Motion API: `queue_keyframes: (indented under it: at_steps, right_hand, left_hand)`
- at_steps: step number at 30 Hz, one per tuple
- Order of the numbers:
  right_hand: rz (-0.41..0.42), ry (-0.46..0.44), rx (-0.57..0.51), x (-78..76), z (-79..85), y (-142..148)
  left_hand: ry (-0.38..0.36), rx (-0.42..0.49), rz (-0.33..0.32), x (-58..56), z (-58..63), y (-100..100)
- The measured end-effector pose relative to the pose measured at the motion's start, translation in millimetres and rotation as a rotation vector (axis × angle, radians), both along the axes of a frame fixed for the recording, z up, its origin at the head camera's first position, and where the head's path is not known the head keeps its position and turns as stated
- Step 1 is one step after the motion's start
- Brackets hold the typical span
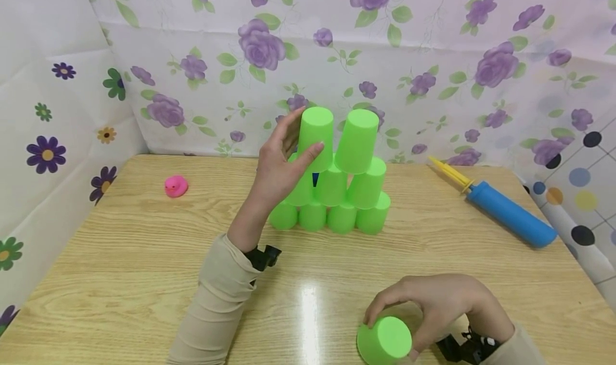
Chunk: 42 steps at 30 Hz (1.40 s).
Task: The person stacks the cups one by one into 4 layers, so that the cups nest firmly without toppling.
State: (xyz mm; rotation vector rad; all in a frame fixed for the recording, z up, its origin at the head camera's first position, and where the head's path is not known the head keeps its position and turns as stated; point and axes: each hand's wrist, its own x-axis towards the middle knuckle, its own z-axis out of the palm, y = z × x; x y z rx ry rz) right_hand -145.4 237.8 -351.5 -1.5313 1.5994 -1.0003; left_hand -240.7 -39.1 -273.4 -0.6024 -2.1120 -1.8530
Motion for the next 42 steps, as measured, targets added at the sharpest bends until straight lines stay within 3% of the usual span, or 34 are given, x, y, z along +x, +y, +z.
queue_keyframes:
  at_steps: [5, 11, 15, 20, 25, 32, 35, 42]
  right_hand:
    - [-0.067, -0.001, -0.029, 0.0, -0.1, -2.4]
    - [-0.343, 0.027, -0.157, 2.2, 3.1, -11.7]
    - [-0.473, 0.085, -0.291, -2.8, 13.2, -10.8]
    - [-0.539, 0.117, -0.385, -16.6, 48.4, -1.9]
    - [-0.629, 0.235, -0.408, -28.9, 96.6, -3.2]
    - [-0.766, 0.3, -0.623, -55.7, 152.8, -23.1]
    - [-0.848, 0.307, -0.66, -66.0, 170.0, -34.0]
    - [-1.08, 0.291, -0.582, -83.1, 192.6, -57.2]
  left_hand:
    - [0.012, -0.017, 0.022, -2.8, -5.1, -2.2]
    - [-0.026, -0.025, 0.01, -3.8, -9.0, -3.7]
    - [-0.055, -0.026, -0.007, -7.2, -11.8, -3.1]
    - [-0.076, -0.023, -0.008, -8.7, -13.5, -4.5]
    - [-0.083, -0.031, -0.004, -7.7, -14.3, -7.6]
    - [-0.048, -0.053, -0.006, -6.4, -13.2, -7.0]
    - [-0.032, -0.053, -0.007, -6.7, -12.9, -5.9]
    - [-0.035, -0.028, 0.004, -4.7, -10.7, -4.6]
